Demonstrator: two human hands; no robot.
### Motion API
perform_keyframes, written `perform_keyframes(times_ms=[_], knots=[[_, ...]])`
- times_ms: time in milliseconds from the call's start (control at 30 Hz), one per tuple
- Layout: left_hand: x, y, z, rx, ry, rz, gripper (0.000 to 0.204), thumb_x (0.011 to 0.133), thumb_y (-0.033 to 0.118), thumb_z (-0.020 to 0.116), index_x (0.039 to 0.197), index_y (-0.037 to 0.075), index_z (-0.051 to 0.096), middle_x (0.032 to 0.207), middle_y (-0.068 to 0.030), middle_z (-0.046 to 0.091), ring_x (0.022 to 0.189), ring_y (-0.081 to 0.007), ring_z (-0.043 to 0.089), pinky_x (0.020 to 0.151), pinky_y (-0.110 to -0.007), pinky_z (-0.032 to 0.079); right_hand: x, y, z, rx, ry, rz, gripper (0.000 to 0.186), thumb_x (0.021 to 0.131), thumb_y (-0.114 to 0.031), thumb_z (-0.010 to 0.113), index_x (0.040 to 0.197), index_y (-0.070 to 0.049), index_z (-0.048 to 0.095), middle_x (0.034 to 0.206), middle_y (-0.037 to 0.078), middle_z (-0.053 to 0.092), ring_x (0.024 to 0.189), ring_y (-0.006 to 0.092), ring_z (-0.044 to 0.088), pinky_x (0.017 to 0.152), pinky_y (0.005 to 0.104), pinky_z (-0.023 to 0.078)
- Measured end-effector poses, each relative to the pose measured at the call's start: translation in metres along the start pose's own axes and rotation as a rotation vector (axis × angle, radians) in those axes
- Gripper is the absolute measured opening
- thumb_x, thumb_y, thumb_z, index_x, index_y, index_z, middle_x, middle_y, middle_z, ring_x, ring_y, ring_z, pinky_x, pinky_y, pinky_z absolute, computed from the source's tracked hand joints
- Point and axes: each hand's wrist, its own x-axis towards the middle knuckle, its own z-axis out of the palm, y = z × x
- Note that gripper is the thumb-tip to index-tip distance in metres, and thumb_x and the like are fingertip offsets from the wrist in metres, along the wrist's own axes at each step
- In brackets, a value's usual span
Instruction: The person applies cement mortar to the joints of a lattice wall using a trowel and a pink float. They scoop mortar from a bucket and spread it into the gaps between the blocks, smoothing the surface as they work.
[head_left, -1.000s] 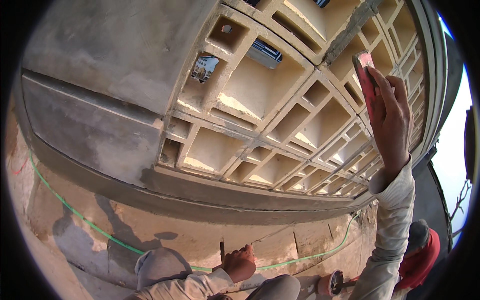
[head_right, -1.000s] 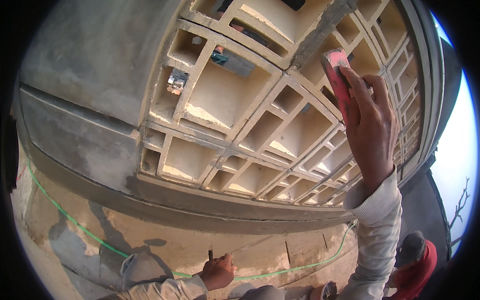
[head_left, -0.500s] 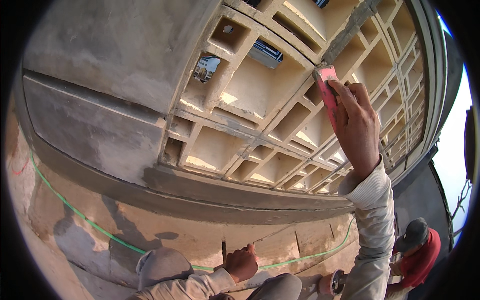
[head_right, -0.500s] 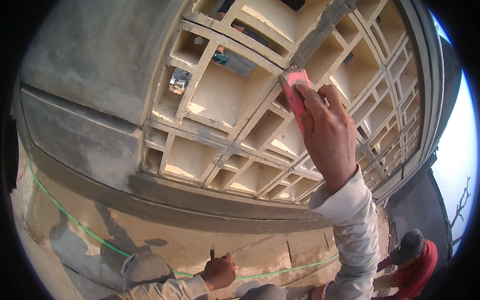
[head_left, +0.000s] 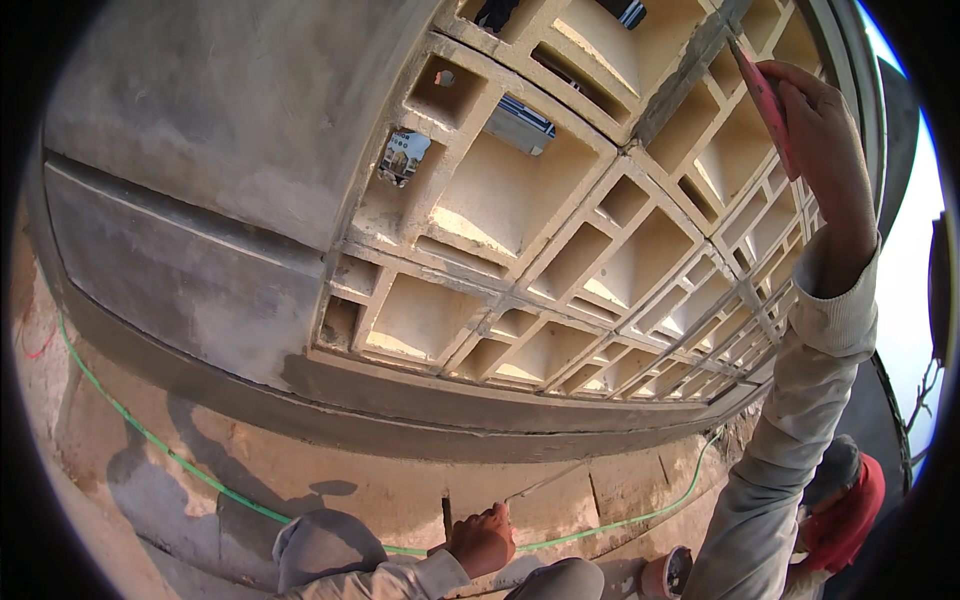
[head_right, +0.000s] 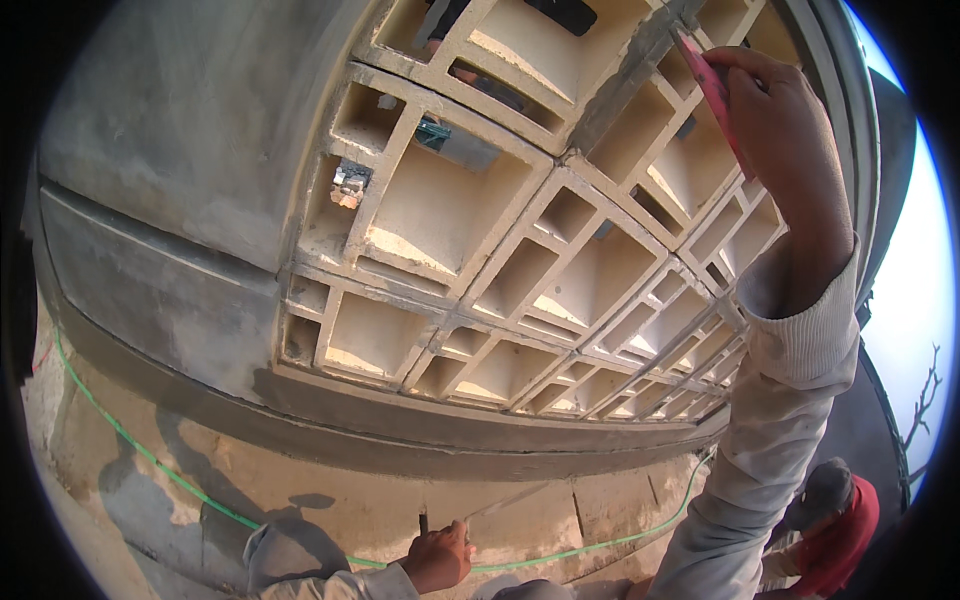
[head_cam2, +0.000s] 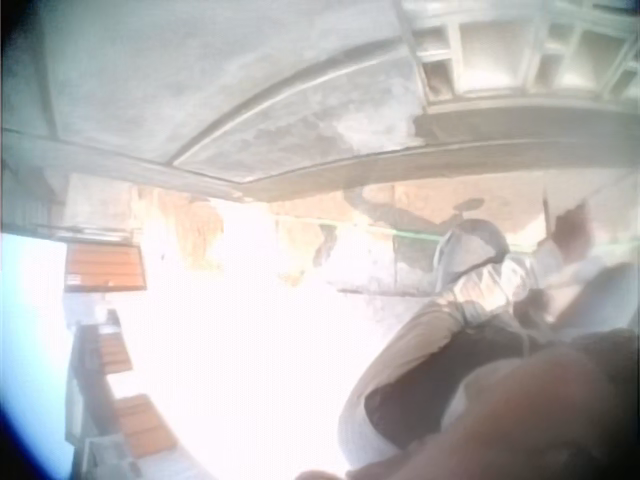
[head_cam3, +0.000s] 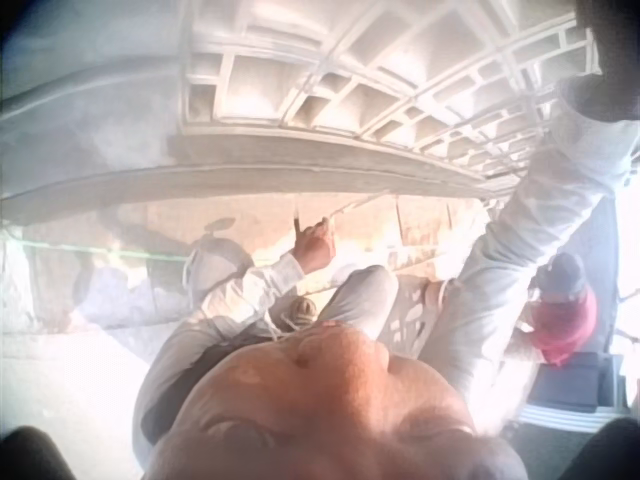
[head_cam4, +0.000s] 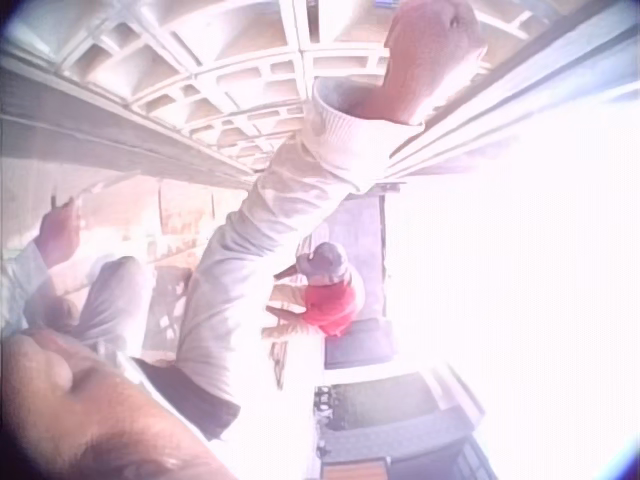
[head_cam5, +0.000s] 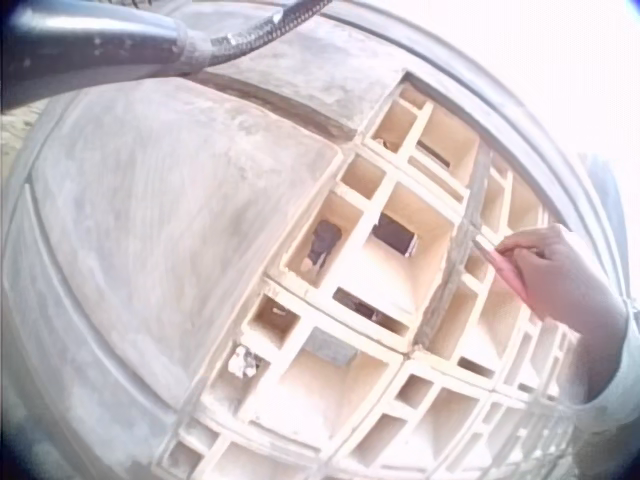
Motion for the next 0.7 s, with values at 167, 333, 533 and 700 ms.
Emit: perform_keyframes(times_ms=[167,333,533,700], knots=[[0.003,0.008,-0.01,-0.033,-0.076,-0.077,0.036,0.094,0.027,0.059,0.115,-0.001,0.047,0.113,-0.0223,0.07,0.102,-0.0423,0.068,0.085,-0.053,0.052,0.054,0.027,-0.008,-0.153,-0.011,-0.352,0.037,0.103,-0.021,0.044,0.125,-0.007,0.07,0.097,0.01,0.072,0.075,0.0162,0.066,0.072,0.0293,0.053],[0.001,0.009,-0.007,-0.043,-0.079,-0.036,0.036,0.094,0.026,0.059,0.114,-0.001,0.047,0.106,-0.0224,0.07,0.101,-0.0426,0.068,0.084,-0.054,0.052,0.03,0.009,0.026,-0.505,0.0,-0.441,0.033,0.099,-0.019,0.049,0.12,-0.009,0.073,0.101,0.013,0.074,0.082,0.0229,0.072,0.075,0.0325,0.057],[-0.007,0.002,-0.004,-0.031,0.013,0.042,0.031,0.096,0.026,0.059,0.109,0.001,0.046,0.094,-0.0229,0.069,0.091,-0.0422,0.069,0.076,-0.054,0.052,-0.056,-0.058,0.049,-0.263,-0.084,-0.237,0.031,0.095,-0.014,0.049,0.11,-0.007,0.074,0.099,0.019,0.072,0.092,0.0369,0.07,0.086,0.0447,0.054],[-0.013,0.004,-0.005,-0.024,0.062,0.036,0.029,0.096,0.025,0.059,0.107,0.001,0.046,0.093,-0.0213,0.068,0.089,-0.041,0.069,0.074,-0.053,0.052,-0.075,-0.046,0.041,-0.092,-0.27,-0.244,0.031,0.098,-0.014,0.047,0.114,-0.006,0.073,0.088,0.016,0.072,0.084,0.0296,0.071,0.08,0.04,0.054]])
